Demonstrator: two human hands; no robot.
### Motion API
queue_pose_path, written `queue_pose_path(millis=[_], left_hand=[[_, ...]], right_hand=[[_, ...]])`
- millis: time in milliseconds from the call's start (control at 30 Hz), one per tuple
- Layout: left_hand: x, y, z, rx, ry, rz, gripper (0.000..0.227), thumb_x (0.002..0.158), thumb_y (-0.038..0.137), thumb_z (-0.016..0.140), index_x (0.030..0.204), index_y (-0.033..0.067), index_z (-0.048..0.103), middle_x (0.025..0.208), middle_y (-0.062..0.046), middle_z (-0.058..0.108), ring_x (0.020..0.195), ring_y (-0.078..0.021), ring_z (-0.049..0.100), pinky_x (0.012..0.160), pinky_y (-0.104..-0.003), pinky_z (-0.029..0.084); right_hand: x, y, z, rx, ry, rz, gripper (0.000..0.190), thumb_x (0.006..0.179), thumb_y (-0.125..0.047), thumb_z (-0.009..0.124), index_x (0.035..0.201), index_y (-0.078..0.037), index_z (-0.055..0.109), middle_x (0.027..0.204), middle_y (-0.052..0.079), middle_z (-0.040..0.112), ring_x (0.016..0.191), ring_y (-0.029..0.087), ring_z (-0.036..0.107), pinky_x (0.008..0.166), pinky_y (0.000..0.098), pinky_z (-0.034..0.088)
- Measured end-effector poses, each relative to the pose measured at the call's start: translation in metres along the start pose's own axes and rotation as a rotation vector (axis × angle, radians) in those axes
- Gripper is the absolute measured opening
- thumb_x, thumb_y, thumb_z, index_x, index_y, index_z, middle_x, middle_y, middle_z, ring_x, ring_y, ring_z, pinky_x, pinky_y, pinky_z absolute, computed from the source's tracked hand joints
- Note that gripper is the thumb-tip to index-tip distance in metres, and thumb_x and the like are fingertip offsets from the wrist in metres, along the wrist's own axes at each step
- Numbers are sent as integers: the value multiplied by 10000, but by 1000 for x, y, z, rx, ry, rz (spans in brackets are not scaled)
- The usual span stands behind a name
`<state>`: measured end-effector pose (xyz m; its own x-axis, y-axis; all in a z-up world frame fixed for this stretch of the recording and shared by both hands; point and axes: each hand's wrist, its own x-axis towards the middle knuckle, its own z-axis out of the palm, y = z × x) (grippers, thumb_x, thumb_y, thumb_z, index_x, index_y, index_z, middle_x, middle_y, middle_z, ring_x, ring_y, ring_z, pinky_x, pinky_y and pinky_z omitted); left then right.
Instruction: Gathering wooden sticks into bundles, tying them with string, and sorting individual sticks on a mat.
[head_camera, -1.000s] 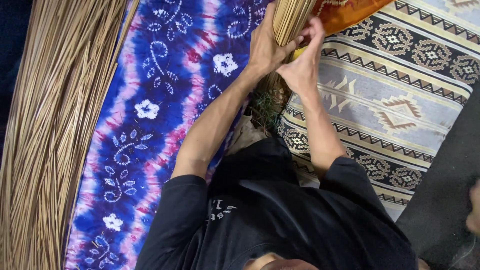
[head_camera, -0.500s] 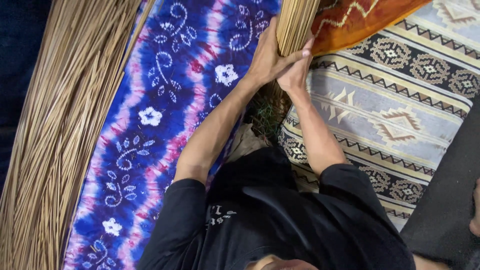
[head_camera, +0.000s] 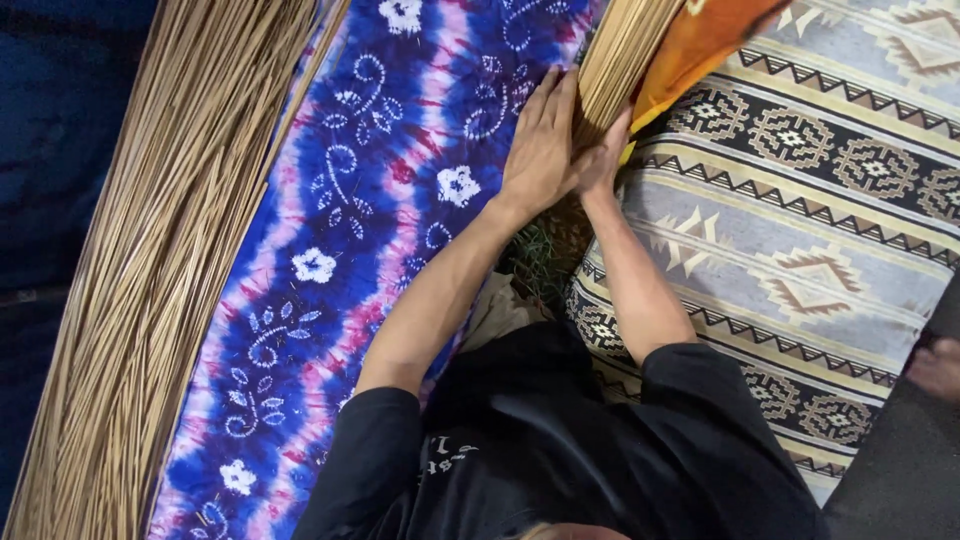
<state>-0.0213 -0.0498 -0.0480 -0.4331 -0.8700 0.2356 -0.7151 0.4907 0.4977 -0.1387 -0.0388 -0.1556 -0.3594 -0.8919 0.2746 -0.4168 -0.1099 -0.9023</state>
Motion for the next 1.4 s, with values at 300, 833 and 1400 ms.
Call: queue_pose_path(millis=[300, 833, 1400], left_hand=[[-3, -6, 4, -84, 6, -78, 1002, 915, 363, 807, 1587, -22, 171, 1582, -256, 406, 1462, -420, 449, 1260, -548, 355], [-3, -5, -9, -121, -14, -56, 1117, 817, 243, 874, 1623, 48, 125, 1620, -243, 386, 1514, -401, 409, 1291, -517, 351], [-86, 7, -174, 19, 25, -50, 620, 1028, 465, 626, 1467, 55, 470, 1410, -162, 588, 1176, -344, 655, 1037, -477, 527]], right_hand=[[-8, 38, 12, 273, 27, 295, 524, 1078, -194, 301, 1566, -4, 306, 800, 40, 607, 508, 99, 441, 384, 267, 351], [7, -27, -2, 8, 55, -103, 655, 1078, -443, 473, 1582, -120, 207, 1523, 184, 488, 1348, 365, 583, 1098, 519, 529], [-26, -215, 0, 38, 89, -440, 633, 1028, -484, 596, 1477, -71, 427, 1498, 143, 474, 1443, 345, 470, 1286, 546, 374]])
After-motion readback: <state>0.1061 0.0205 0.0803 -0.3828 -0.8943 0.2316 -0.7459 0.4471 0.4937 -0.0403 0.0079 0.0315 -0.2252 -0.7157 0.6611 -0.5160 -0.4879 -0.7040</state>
